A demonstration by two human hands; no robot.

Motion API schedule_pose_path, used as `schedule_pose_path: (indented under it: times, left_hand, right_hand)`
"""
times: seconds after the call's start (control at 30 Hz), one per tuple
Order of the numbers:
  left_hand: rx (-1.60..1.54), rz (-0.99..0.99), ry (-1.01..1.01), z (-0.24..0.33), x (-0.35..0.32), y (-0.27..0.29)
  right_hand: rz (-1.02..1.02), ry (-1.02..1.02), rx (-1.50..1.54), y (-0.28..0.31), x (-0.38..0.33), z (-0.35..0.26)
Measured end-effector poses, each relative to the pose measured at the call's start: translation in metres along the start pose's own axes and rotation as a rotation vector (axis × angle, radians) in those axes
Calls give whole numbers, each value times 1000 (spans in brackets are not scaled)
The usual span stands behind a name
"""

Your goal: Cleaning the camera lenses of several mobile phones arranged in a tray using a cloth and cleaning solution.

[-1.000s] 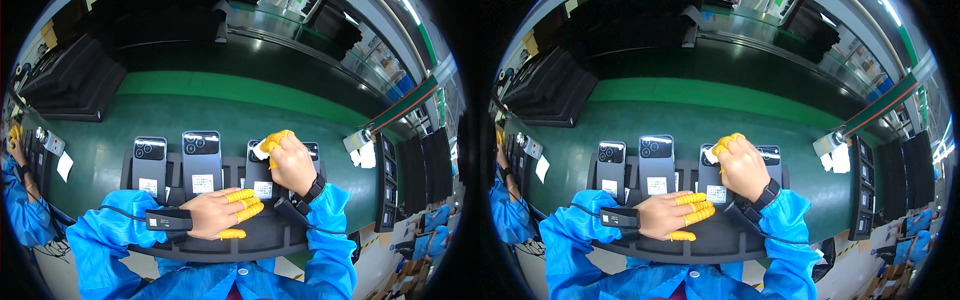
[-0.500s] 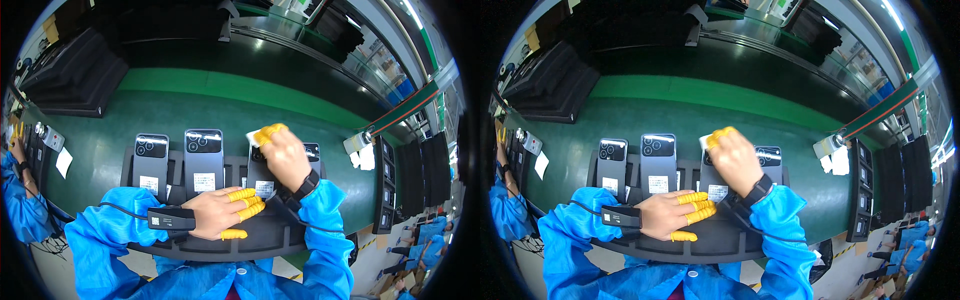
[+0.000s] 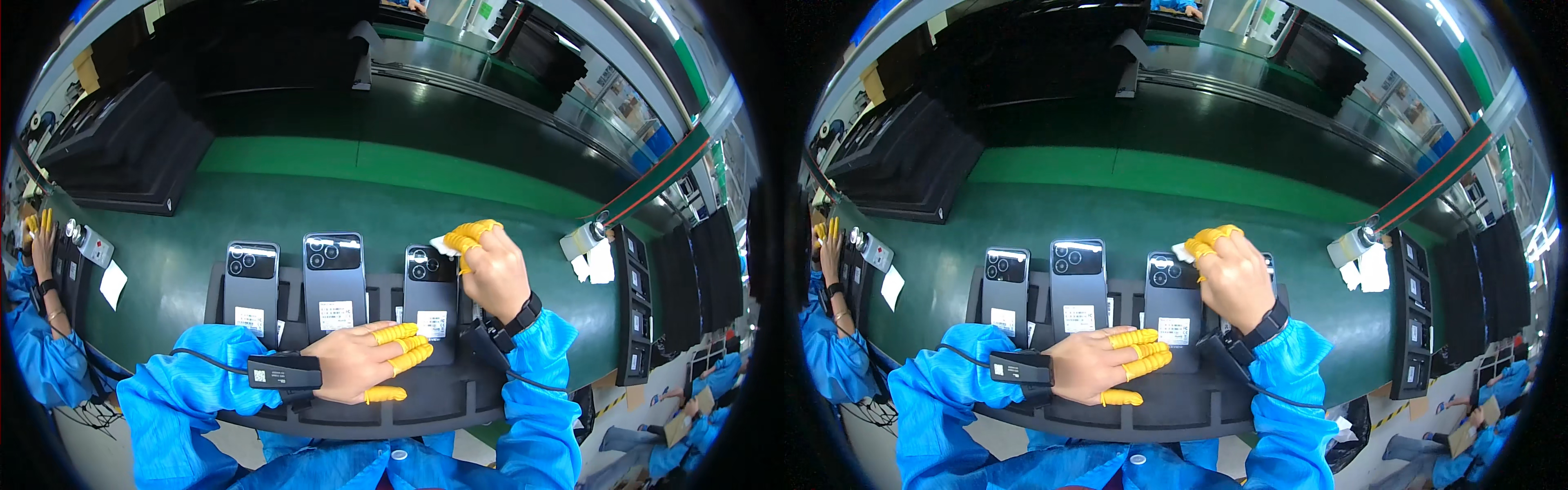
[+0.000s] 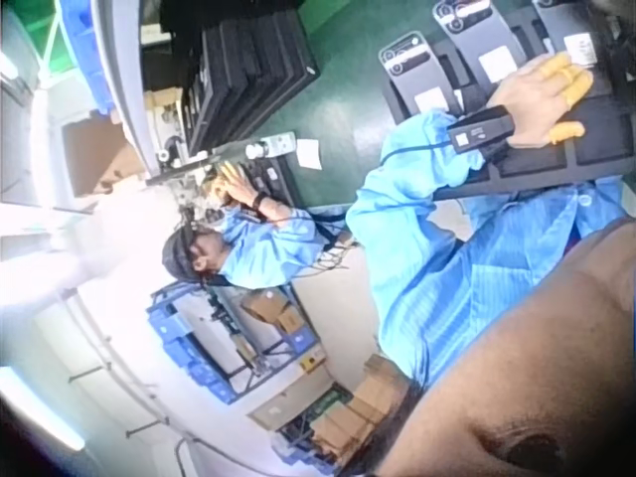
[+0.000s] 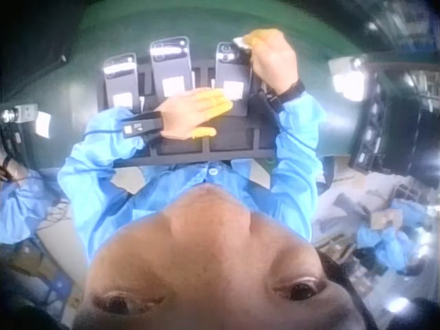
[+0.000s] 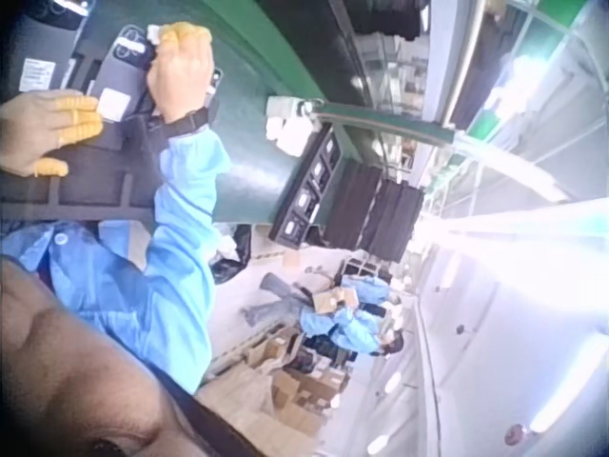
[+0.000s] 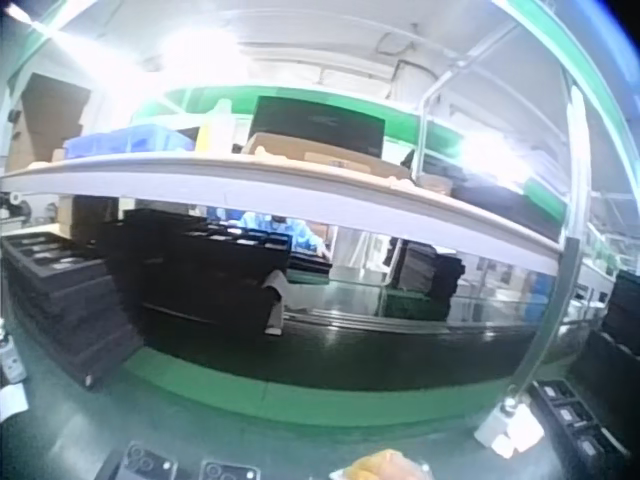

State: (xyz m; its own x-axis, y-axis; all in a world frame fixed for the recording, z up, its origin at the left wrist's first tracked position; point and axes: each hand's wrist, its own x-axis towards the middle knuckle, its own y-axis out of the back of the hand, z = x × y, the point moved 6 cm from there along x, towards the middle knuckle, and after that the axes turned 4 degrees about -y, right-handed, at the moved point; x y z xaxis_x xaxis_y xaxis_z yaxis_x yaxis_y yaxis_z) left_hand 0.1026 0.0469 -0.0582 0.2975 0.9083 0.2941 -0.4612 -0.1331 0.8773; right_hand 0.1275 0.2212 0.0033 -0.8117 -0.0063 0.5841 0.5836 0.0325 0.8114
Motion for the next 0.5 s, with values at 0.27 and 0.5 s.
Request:
schedule_pose_path:
  times: [0.27,0.5]
  left_hand:
    - [-3,6,-3,0,7,5]
    - [130,-5,-21,4,5,7]
  right_hand:
    - [-108,32,77,-10,-5,-9]
    - [-139,34,183,-13,-6,-18]
